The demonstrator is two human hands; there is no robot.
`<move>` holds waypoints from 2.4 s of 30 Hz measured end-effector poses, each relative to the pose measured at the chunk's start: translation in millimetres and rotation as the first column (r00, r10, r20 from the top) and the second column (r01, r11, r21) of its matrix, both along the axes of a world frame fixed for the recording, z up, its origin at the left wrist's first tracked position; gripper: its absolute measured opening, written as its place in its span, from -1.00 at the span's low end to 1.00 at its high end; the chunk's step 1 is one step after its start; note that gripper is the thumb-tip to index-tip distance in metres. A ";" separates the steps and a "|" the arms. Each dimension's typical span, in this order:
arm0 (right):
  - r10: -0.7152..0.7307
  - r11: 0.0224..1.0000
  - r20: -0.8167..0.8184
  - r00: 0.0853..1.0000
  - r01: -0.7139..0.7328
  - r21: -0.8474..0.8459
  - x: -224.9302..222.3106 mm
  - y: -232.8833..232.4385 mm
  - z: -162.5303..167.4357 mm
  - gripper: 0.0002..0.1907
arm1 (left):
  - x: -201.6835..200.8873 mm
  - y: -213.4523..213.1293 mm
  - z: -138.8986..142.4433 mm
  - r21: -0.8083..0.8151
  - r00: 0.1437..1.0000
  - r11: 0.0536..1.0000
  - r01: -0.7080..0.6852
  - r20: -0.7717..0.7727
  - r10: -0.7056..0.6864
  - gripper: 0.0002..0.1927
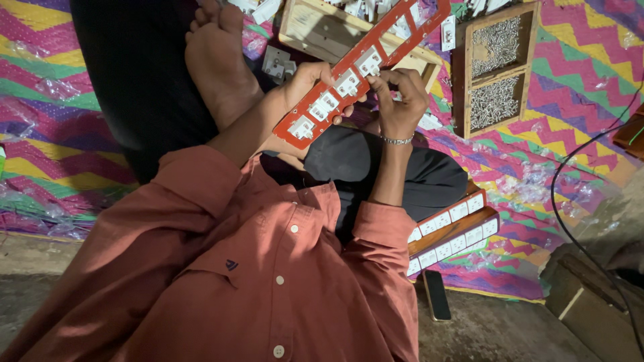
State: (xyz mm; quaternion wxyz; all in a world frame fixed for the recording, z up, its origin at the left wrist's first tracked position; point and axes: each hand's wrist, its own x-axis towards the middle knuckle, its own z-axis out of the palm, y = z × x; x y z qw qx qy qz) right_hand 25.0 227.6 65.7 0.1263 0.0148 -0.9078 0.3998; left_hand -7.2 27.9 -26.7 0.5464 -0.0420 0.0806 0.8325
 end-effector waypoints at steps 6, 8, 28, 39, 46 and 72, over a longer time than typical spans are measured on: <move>-0.062 0.995 0.102 0.993 0.070 -0.072 0.8 -6.6 12.2 -0.67 | 0.2 0.7 -8.2 0.071 0.999 0.997 -0.015 0.040 0.013 -0.39; -0.156 0.979 0.241 0.958 0.182 -0.091 3.9 -7.8 13.3 -0.46 | 0.4 0.4 -9.0 0.108 0.996 0.993 -0.047 0.081 0.038 -0.39; 0.003 0.903 -0.028 1.000 -0.014 -0.430 14.6 11.7 -44.7 -0.66 | -0.4 -3.5 6.7 0.212 0.985 0.972 -0.103 0.159 0.070 -0.36; 0.096 0.838 0.178 0.979 0.017 -0.546 18.5 18.1 -62.6 -0.31 | -1.8 -2.4 15.6 0.259 0.990 0.962 -0.090 0.132 0.057 -0.34; 0.025 0.862 0.088 0.996 0.023 -0.506 20.2 10.6 -66.8 -0.40 | -1.6 -4.8 12.5 0.306 0.989 0.949 -0.082 0.140 0.040 -0.31; -0.014 0.721 0.528 0.849 -0.357 0.594 -66.5 51.9 -55.1 -0.73 | 11.7 -6.8 43.2 0.233 -0.288 0.219 -0.947 -0.918 -0.271 -0.29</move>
